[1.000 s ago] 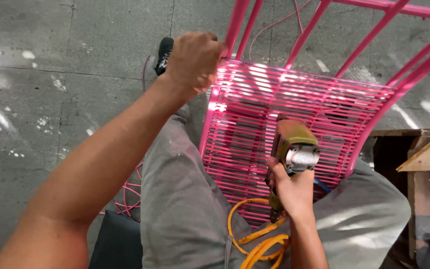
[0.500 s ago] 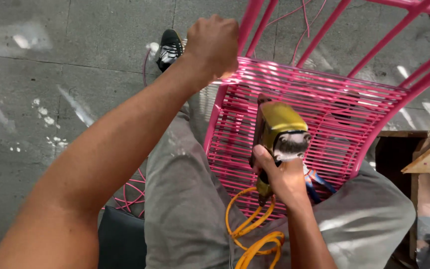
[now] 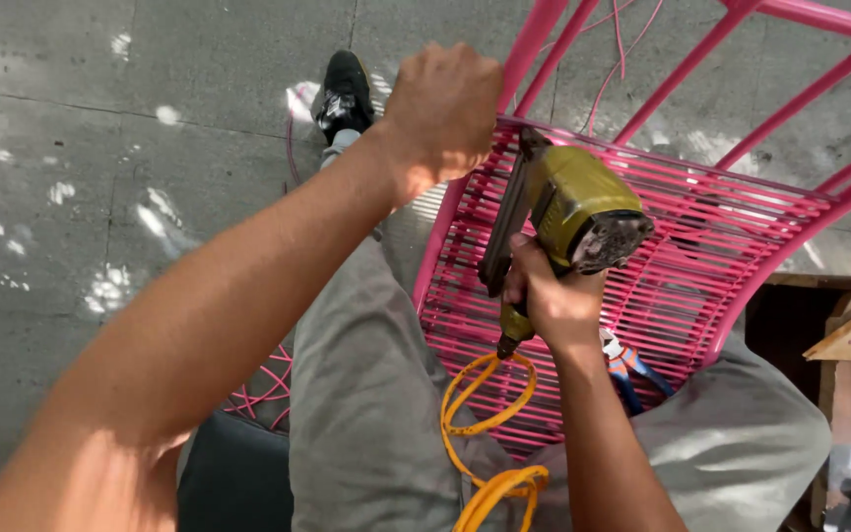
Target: Weaving pink plastic cords into a chair frame using a nail gun and heat gun.
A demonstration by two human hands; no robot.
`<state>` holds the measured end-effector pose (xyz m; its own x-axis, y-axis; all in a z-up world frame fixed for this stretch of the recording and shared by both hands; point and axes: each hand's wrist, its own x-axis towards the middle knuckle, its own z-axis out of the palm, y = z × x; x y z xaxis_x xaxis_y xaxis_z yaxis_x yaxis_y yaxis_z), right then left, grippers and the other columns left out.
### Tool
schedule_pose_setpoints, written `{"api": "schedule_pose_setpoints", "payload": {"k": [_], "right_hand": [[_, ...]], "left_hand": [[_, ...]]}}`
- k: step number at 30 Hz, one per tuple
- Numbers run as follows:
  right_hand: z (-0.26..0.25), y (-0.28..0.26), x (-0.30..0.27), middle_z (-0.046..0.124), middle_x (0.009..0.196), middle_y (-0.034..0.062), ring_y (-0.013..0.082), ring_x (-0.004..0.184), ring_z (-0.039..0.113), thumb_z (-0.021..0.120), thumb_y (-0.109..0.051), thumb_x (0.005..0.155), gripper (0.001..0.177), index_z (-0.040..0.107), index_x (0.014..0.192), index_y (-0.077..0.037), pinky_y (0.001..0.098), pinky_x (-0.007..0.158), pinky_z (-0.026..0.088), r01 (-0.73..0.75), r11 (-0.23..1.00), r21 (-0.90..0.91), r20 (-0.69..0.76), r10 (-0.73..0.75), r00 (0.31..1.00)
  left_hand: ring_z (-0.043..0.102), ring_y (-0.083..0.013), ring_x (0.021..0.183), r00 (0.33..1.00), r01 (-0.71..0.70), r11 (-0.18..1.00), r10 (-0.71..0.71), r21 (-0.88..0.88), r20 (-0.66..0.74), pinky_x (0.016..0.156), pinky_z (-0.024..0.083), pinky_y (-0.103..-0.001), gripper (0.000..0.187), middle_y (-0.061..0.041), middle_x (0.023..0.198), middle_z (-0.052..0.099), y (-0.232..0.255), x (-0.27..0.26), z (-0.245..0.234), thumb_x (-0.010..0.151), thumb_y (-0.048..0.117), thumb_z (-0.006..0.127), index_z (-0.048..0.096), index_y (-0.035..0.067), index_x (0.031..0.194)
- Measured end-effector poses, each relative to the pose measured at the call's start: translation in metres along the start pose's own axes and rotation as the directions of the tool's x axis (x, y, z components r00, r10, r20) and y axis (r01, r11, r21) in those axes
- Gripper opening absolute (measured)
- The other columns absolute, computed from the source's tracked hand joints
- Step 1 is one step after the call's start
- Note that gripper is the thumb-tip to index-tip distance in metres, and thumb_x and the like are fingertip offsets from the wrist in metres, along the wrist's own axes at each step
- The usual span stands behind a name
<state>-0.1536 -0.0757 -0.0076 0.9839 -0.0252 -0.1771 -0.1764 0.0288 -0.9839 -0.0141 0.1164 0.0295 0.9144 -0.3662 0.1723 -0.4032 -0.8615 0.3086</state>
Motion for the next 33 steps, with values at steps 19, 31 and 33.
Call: {"api": "schedule_pose_setpoints", "payload": {"k": [19, 31, 33], "right_hand": [[-0.042, 0.003, -0.056, 0.058, 0.057, 0.0014, 0.0101, 0.046, 0.054, 0.069, -0.012, 0.094, 0.019, 0.063, 0.078, -0.003, 0.0279, 0.044, 0.043, -0.165, 0.976, -0.141, -0.032, 0.162, 0.986], [-0.030, -0.049, -0.068, 0.069, 0.074, 0.0214, 0.0391, 0.068, 0.070, 0.069, -0.006, 0.086, 0.071, 0.028, 0.144, -0.006, 0.0518, 0.066, 0.054, 0.019, 0.603, -0.797, 0.174, 0.199, 0.965], [-0.039, -0.001, -0.073, 0.069, 0.080, 0.0254, 0.0436, 0.075, 0.069, 0.066, -0.003, 0.083, 0.086, 0.017, 0.153, -0.009, 0.0546, 0.070, 0.053, 0.104, 0.516, -0.850, 0.225, 0.178, 0.958]], "left_hand": [[0.073, -0.0386, 0.078, 0.996, -0.076, 0.990, 0.082, 0.115, -0.046, 0.066, 0.059, -0.048, 0.013, -0.019, 0.083, 0.073, 0.019, -0.010, 0.007, 0.080, 0.015, 0.074, 0.074, 0.002, 0.076], [0.071, -0.0420, 0.079, 0.991, 0.064, 0.997, -0.058, -0.043, 0.123, 0.071, 0.057, -0.051, 0.009, -0.024, 0.081, 0.071, 0.005, -0.009, -0.003, 0.078, 0.013, 0.074, 0.077, 0.005, 0.079], [0.071, -0.0410, 0.078, 0.986, 0.063, 0.992, -0.046, -0.106, 0.163, 0.071, 0.057, -0.050, 0.010, -0.023, 0.080, 0.072, -0.001, -0.008, -0.004, 0.077, 0.013, 0.074, 0.078, 0.006, 0.081]]}}
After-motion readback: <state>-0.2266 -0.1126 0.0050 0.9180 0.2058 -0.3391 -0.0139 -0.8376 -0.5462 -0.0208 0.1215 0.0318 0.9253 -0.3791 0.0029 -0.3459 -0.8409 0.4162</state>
